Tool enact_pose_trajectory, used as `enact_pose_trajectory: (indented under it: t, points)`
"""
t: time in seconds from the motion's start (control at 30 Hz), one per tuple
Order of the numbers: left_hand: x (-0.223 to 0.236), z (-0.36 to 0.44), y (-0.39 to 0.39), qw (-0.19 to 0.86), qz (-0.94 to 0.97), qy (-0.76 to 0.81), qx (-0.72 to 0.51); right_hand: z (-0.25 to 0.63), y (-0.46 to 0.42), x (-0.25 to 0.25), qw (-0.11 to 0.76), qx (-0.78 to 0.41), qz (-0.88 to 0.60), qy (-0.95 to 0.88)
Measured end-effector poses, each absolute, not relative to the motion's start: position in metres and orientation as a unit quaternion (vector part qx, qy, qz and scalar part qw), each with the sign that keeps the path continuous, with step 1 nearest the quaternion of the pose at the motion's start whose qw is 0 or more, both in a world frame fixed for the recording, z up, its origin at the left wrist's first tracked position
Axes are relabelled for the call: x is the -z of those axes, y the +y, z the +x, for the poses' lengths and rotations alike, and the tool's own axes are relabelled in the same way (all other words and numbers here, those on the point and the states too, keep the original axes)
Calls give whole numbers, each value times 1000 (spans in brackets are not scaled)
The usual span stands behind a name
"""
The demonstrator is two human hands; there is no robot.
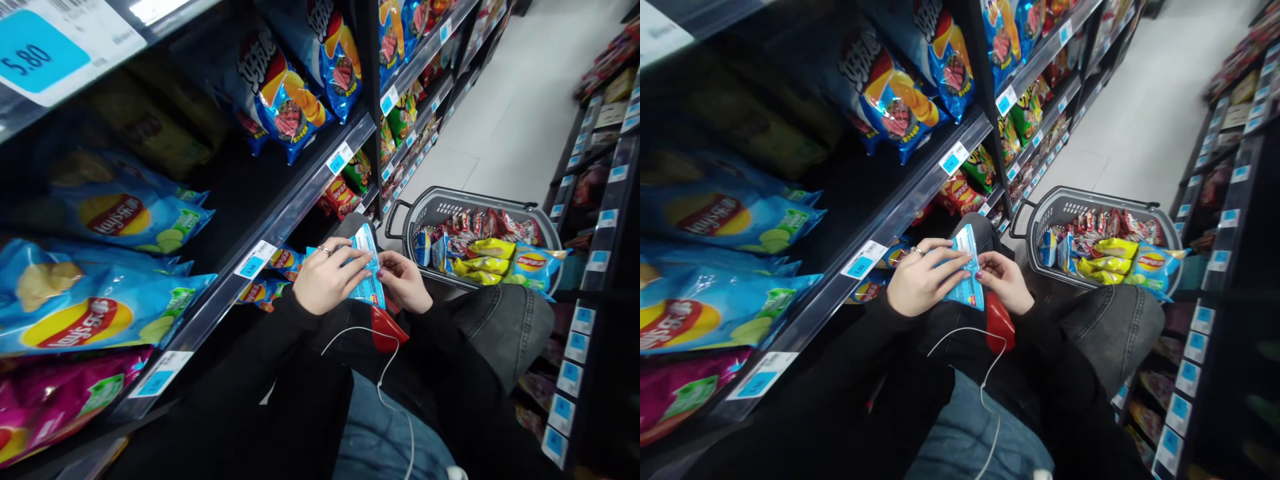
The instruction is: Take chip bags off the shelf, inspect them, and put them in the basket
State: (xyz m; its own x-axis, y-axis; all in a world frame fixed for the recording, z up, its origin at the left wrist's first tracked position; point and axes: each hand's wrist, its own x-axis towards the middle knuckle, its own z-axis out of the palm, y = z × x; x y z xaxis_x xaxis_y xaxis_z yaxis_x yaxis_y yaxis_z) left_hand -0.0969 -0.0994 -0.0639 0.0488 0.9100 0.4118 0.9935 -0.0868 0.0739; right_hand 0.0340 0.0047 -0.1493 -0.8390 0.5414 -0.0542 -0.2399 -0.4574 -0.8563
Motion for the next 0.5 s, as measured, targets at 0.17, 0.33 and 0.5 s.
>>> enact_pose_trajectory:
  t: [0.17, 0.33, 0.5]
  points:
    - [69, -97, -99, 178, -745, -628, 138, 34, 4, 149, 236, -841, -160, -459]
    - [71, -102, -96, 219, -785, -573, 85, 33, 2, 144, 230, -834, -176, -470]
    - [64, -104, -90, 128, -775, -618, -8, 32, 4, 133, 214, -801, -191, -526]
